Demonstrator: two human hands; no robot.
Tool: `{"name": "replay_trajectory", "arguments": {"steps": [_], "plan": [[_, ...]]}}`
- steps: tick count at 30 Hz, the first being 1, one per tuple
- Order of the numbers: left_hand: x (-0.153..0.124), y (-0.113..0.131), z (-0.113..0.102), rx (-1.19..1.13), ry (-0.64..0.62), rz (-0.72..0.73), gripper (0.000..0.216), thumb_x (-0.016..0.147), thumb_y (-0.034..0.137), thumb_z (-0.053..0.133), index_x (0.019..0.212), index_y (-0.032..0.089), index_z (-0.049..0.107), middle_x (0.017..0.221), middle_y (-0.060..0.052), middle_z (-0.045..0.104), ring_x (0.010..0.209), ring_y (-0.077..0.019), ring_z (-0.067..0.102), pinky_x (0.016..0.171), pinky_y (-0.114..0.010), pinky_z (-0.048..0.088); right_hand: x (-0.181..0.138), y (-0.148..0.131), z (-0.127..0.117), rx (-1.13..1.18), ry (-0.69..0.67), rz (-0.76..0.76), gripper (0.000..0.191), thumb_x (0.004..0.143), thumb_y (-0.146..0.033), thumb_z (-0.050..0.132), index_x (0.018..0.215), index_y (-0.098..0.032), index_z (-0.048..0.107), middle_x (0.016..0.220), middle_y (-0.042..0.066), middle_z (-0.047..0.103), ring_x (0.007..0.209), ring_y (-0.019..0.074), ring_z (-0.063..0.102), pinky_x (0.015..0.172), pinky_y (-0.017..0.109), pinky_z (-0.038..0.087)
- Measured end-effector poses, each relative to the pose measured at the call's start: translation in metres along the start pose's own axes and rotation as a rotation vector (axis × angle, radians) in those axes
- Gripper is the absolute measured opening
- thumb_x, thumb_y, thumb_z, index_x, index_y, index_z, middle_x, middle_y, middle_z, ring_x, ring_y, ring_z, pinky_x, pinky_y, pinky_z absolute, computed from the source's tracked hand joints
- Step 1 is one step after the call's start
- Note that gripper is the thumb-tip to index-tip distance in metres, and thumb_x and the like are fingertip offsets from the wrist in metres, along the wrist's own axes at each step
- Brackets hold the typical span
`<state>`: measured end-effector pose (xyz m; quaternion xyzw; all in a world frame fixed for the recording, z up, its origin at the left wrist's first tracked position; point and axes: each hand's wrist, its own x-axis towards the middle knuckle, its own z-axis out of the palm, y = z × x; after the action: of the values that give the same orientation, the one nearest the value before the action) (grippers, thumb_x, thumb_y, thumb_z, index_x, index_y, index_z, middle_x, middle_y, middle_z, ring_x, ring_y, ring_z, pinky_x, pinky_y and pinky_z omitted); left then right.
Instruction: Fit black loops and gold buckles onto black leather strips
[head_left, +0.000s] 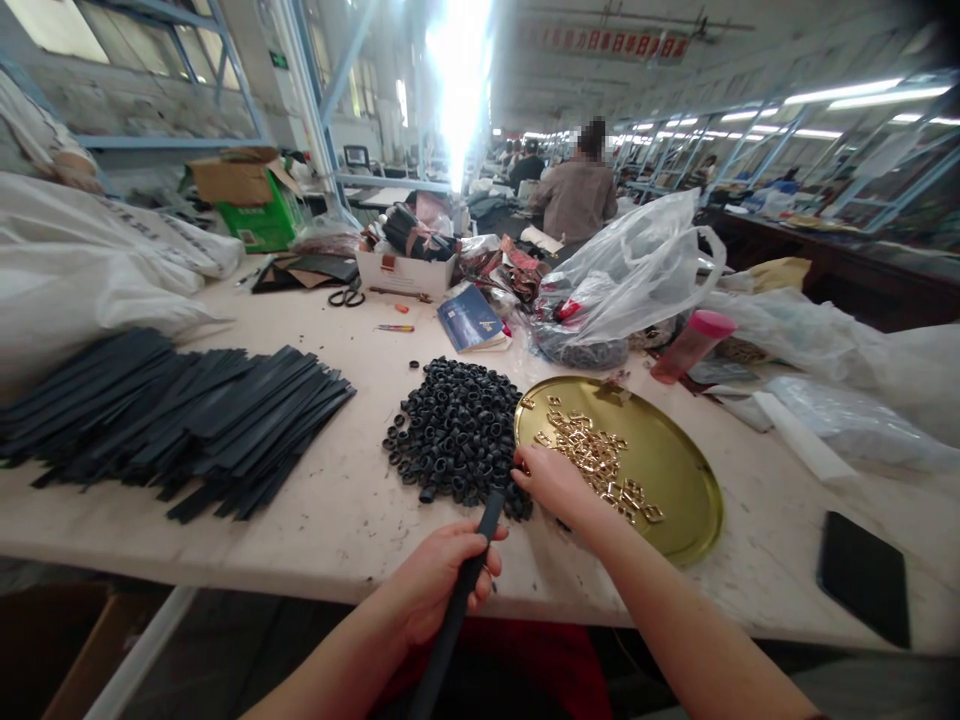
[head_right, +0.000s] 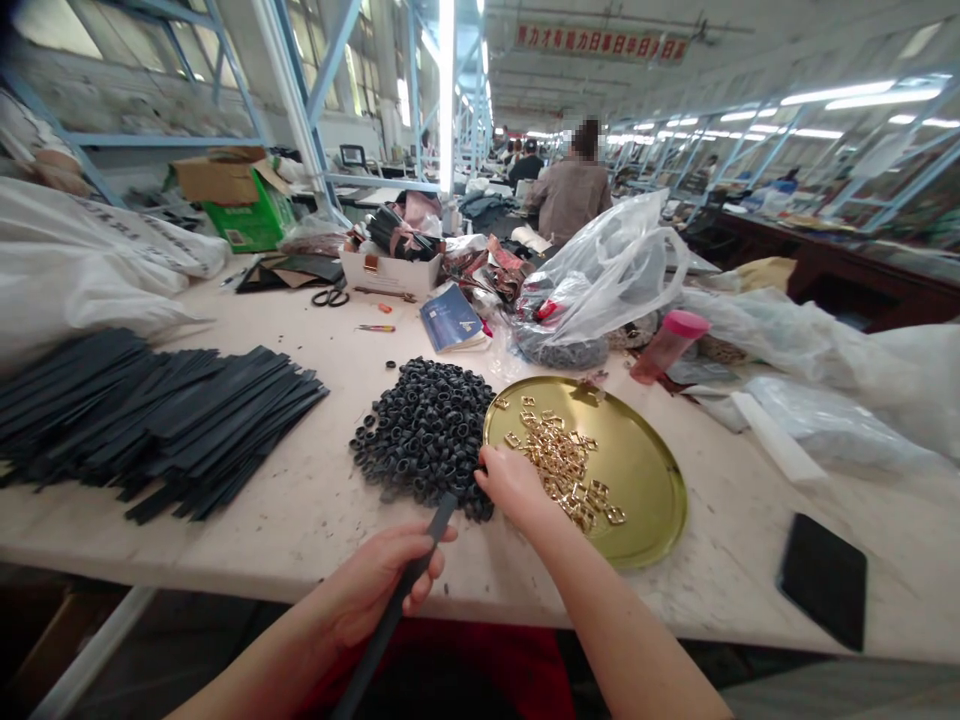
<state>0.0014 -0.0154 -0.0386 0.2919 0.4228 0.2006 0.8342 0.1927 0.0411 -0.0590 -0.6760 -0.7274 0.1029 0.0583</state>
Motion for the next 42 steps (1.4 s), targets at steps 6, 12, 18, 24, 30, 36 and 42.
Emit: {"name": "replay_trajectory", "arguments": {"steps": [6, 12, 18, 24, 30, 36, 42], "plan": [[0.000, 0.001, 0.002, 0.043, 0.004, 0.008, 0.030, 0.070, 0.023, 0.048, 0.098, 0.014, 0.052, 0.062, 0.002, 0.055, 0.040, -0.0043, 0.045, 0.036, -0.014, 0.031, 0.001, -0.001, 0.003, 0.062, -0.012, 0.019, 0.016, 0.071, -0.014, 0.050, 0.085, -0.016, 0.058, 0.083, 0.007, 0.062, 0.079, 0.0185, 0.056, 0.067, 0.025, 0.036], [0.008, 0.000, 0.001, 0.241, 0.070, 0.104, 0.027, 0.075, 0.027, 0.043, 0.098, 0.015, 0.049, 0.062, 0.003, 0.054, 0.040, -0.0051, 0.047, 0.037, -0.015, 0.031, -0.004, 0.006, 0.003, 0.194, 0.008, 0.011, 0.026, 0.070, -0.007, 0.045, 0.087, -0.018, 0.061, 0.084, 0.006, 0.060, 0.080, 0.0171, 0.055, 0.073, 0.026, 0.038], [0.029, 0.000, 0.000, 0.606, 0.152, 0.365, 0.027, 0.082, 0.034, 0.034, 0.083, 0.015, 0.052, 0.053, 0.004, 0.051, 0.040, -0.0078, 0.046, 0.041, -0.018, 0.032, -0.023, -0.001, -0.001, 0.708, 0.018, 0.086, 0.025, 0.077, -0.020, 0.046, 0.101, -0.016, 0.053, 0.086, 0.005, 0.061, 0.075, 0.0153, 0.057, 0.070, 0.028, 0.045], [0.025, 0.006, 0.002, 0.947, 0.247, 0.473, 0.030, 0.083, 0.032, 0.034, 0.066, 0.018, 0.053, 0.047, 0.003, 0.049, 0.045, -0.0109, 0.045, 0.046, -0.021, 0.027, -0.053, -0.020, 0.001, 1.572, -0.049, 0.253, 0.026, 0.069, -0.031, 0.065, 0.091, -0.020, 0.056, 0.082, 0.000, 0.060, 0.071, 0.0126, 0.057, 0.072, 0.029, 0.045], [0.004, 0.008, 0.001, 1.145, 0.208, 0.459, 0.023, 0.080, 0.032, 0.042, 0.071, 0.020, 0.059, 0.062, -0.003, 0.059, 0.060, -0.0168, 0.054, 0.055, -0.023, 0.031, -0.073, -0.031, 0.015, 1.312, 0.154, 0.176, 0.018, 0.068, -0.030, 0.065, 0.081, -0.020, 0.060, 0.077, 0.001, 0.059, 0.073, 0.0151, 0.055, 0.071, 0.030, 0.044], [-0.010, 0.010, 0.007, 1.145, 0.193, 0.403, 0.037, 0.086, 0.040, 0.029, 0.107, 0.019, 0.051, 0.086, -0.007, 0.064, 0.079, -0.0204, 0.058, 0.070, -0.027, 0.039, -0.086, -0.048, 0.026, 1.368, 0.152, 0.131, 0.037, 0.068, -0.030, 0.066, 0.101, -0.023, 0.052, 0.079, 0.000, 0.059, 0.072, 0.0149, 0.056, 0.069, 0.029, 0.045], [-0.009, 0.009, 0.007, 1.025, 0.174, 0.482, 0.037, 0.086, 0.040, 0.028, 0.100, 0.017, 0.053, 0.087, -0.006, 0.063, 0.080, -0.0185, 0.057, 0.068, -0.025, 0.040, -0.083, -0.031, 0.010, 1.066, 0.114, 0.029, 0.047, 0.075, -0.033, 0.058, 0.118, -0.023, 0.042, 0.088, 0.003, 0.058, 0.075, 0.0164, 0.056, 0.068, 0.029, 0.044]]}}
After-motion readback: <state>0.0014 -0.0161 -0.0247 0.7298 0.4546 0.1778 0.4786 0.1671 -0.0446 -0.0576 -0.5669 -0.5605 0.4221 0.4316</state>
